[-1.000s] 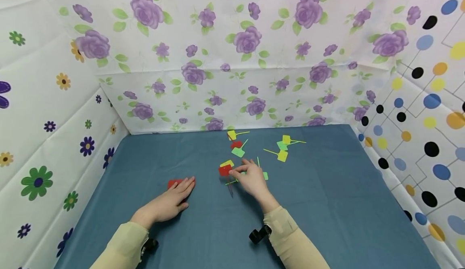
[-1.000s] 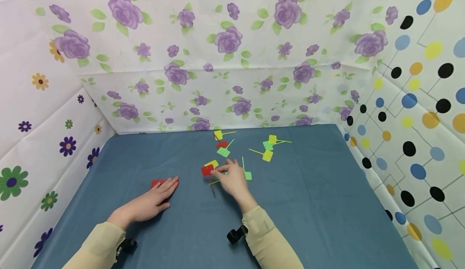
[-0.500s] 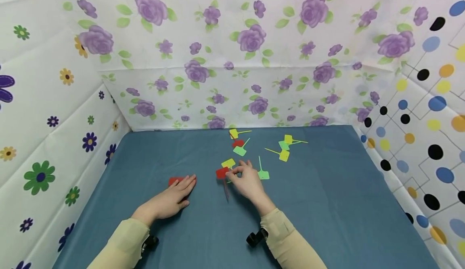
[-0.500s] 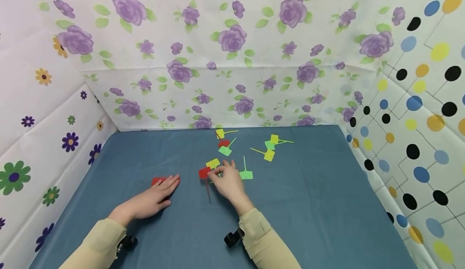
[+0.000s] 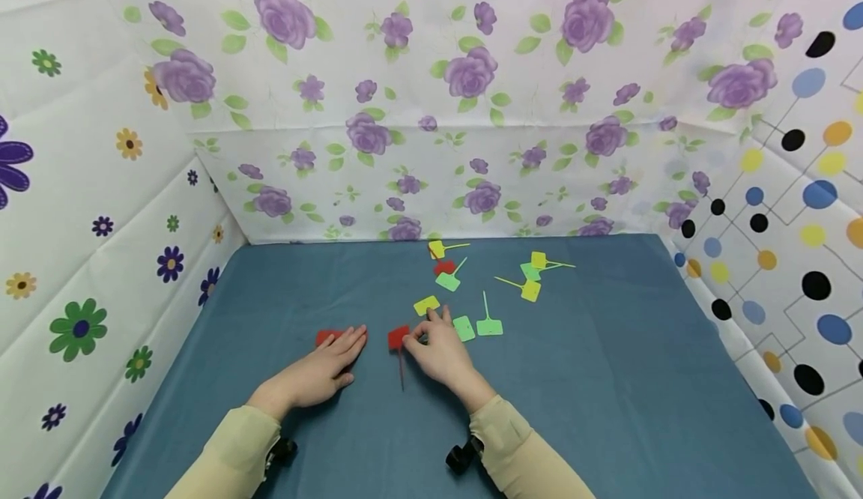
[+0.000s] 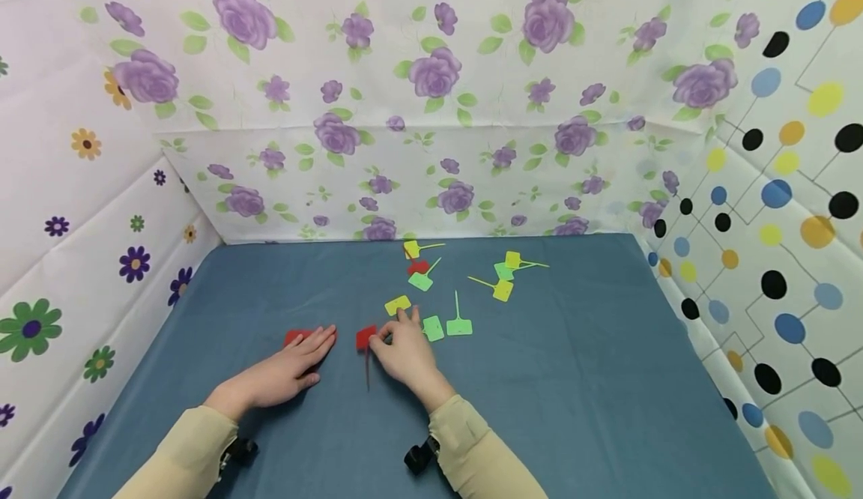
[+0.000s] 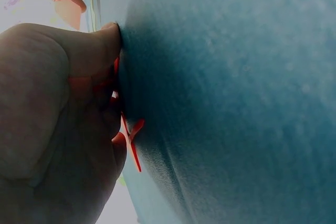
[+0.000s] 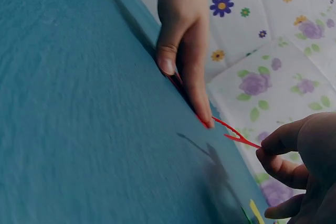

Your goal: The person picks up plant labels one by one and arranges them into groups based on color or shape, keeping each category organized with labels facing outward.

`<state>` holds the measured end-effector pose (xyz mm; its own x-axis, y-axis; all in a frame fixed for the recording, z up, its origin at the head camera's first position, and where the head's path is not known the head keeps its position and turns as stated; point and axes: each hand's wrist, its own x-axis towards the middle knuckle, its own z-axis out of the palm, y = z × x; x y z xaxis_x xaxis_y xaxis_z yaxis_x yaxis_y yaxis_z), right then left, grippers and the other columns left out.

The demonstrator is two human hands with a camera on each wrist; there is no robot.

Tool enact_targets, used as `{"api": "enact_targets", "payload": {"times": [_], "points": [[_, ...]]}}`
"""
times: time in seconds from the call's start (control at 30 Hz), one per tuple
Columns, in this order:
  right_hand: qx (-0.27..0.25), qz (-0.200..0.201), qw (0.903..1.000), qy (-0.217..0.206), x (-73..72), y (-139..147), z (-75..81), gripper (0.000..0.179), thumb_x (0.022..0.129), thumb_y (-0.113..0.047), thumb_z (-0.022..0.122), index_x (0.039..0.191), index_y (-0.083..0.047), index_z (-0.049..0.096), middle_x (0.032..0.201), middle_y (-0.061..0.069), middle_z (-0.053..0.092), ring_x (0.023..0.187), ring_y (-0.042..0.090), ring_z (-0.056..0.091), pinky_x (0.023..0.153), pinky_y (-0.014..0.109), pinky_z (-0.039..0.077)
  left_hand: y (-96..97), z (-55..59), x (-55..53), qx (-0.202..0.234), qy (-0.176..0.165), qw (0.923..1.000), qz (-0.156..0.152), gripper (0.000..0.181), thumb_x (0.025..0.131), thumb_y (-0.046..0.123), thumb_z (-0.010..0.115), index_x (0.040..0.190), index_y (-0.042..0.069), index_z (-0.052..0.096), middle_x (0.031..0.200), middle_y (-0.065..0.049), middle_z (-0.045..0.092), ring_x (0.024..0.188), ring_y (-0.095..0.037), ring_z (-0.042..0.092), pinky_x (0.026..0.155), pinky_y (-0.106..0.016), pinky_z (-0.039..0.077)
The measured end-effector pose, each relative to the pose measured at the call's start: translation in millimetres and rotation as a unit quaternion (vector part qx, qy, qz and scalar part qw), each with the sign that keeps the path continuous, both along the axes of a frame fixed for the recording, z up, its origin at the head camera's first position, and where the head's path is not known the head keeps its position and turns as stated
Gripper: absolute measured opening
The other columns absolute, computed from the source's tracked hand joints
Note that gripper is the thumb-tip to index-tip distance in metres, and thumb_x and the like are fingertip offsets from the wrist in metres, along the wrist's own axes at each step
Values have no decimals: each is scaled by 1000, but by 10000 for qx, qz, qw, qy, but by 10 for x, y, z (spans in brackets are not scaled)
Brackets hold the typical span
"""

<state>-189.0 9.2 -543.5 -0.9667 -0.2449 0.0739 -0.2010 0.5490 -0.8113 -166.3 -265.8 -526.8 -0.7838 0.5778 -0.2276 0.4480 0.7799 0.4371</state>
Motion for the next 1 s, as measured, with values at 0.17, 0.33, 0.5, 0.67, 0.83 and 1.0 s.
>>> {"api": "enact_targets", "payload": {"times": [0.17, 0.33, 0.5, 0.67, 0.83, 1.0], "points": [[15, -5, 10000, 87, 6, -164, 6, 21, 100, -22, 71, 81, -14, 76, 159, 35, 43, 158, 56, 14, 119, 64, 40, -10, -1, 17, -4, 115, 9999, 28, 70, 111, 18, 60, 170, 2, 25, 178, -15, 16, 163, -40, 14, 130, -62, 11], [167, -92, 9998, 67, 6, -312, 14, 23, 101, -23, 71, 81, -14, 78, 161, 34, 41, 159, 53, 13, 118, 61, 42, -8, -19, 22, 22, 138, 9999, 36, 69, 111, 17, 60, 170, 2, 25, 178, -15, 16, 163, -40, 15, 130, -62, 11], [407, -273, 9988, 42, 3, -407, 13, 23, 102, -26, 72, 83, -14, 79, 164, 32, 39, 160, 51, 12, 114, 59, 48, 9, -24, 14, 98, 206, 9997, 17, 69, 111, 15, 61, 169, 1, 27, 177, -17, 18, 162, -41, 16, 130, -63, 12], [672, -432, 9968, 77, -5, -461, -18, 25, 101, -28, 72, 81, -15, 79, 165, 33, 35, 160, 49, 13, 107, 55, 55, 8, -24, 22, 91, 191, 9998, 1, 70, 110, 14, 62, 169, 0, 27, 177, -18, 18, 162, -42, 16, 130, -63, 12], [822, -522, 9950, 205, -19, -491, -54, 27, 100, -29, 73, 79, -14, 79, 164, 35, 35, 160, 50, 14, 111, 55, 52, -2, -36, 20, 62, 217, 9997, 4, 69, 110, 15, 62, 168, 0, 28, 177, -17, 18, 162, -41, 17, 130, -62, 12], [929, -537, 9939, 252, -30, -512, -88, 29, 100, -30, 73, 77, -14, 81, 164, 35, 35, 160, 51, 14, 118, 55, 45, -3, -44, 9, 55, 177, 9998, 27, 69, 110, 15, 62, 169, 1, 28, 177, -16, 17, 162, -40, 16, 131, -61, 11]]}}
